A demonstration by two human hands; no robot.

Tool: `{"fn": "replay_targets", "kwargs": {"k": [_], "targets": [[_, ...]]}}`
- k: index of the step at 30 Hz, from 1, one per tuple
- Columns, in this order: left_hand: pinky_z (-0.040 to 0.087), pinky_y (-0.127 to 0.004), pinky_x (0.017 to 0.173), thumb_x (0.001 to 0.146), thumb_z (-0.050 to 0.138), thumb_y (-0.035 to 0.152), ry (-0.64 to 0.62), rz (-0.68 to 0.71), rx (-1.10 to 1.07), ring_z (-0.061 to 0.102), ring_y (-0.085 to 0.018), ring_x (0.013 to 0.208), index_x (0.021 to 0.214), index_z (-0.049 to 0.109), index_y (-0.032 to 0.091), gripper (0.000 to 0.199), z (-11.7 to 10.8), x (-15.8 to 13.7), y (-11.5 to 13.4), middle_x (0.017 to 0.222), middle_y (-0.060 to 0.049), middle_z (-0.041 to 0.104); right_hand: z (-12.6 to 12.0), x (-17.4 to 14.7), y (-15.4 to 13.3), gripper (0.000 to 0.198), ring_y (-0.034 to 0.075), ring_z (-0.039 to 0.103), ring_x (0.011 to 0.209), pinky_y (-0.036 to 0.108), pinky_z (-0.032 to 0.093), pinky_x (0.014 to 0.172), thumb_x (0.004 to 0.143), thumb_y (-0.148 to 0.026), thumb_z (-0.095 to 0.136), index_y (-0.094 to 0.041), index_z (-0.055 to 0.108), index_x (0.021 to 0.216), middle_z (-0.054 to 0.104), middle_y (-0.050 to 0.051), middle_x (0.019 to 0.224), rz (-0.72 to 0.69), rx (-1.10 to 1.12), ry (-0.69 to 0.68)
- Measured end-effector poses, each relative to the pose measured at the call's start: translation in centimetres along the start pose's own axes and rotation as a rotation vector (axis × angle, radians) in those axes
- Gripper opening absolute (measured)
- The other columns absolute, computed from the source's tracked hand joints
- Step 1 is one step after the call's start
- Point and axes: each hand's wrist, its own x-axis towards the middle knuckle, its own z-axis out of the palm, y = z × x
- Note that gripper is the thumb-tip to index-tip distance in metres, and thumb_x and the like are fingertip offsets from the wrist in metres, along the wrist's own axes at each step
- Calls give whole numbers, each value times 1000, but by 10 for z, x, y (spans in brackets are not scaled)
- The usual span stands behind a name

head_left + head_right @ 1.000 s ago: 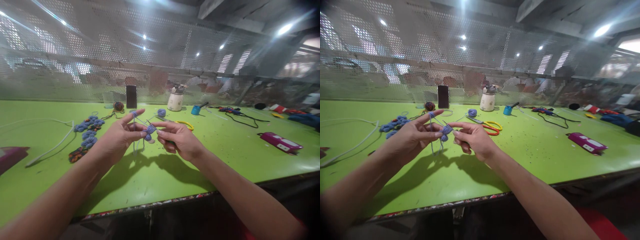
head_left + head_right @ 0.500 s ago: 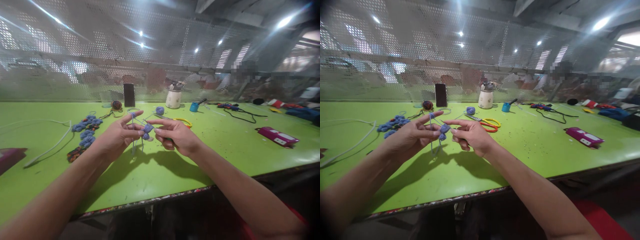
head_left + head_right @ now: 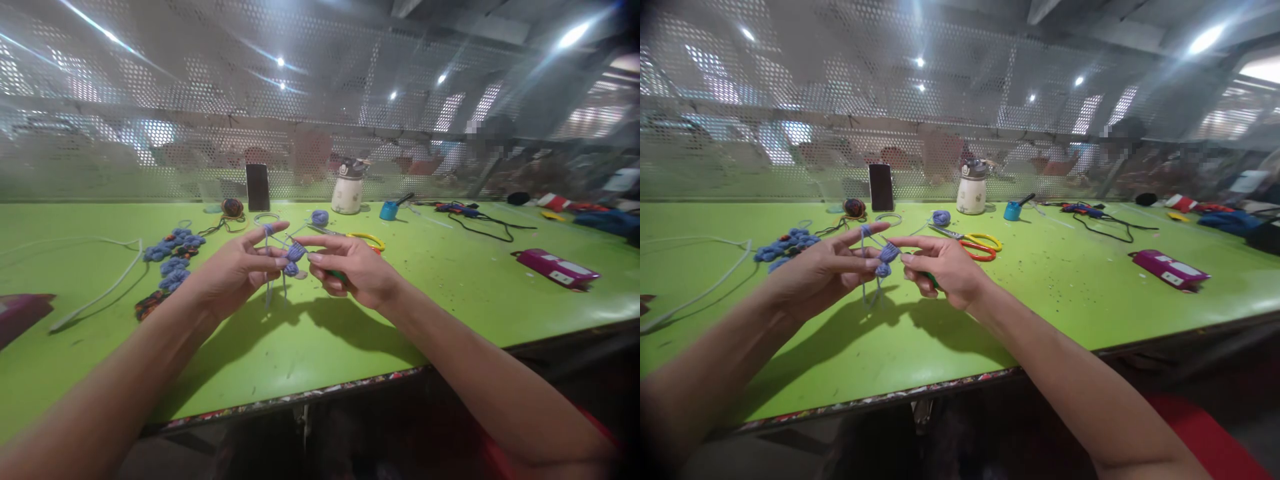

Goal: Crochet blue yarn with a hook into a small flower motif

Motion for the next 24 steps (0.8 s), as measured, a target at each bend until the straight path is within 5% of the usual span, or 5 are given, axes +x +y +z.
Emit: {"fn": "replay_targets", "kwargs": {"k": [24], "targets": [[54,-19,64,67,68,-10,37,-20,-32,68,-13,66,120,65,15,59,0,0,1,75,-4,73,0,-3,-4,34,3,37,36,14,27,34,92,-14,53,-16,66,123,55,-4,56,39,42,-27]]}}
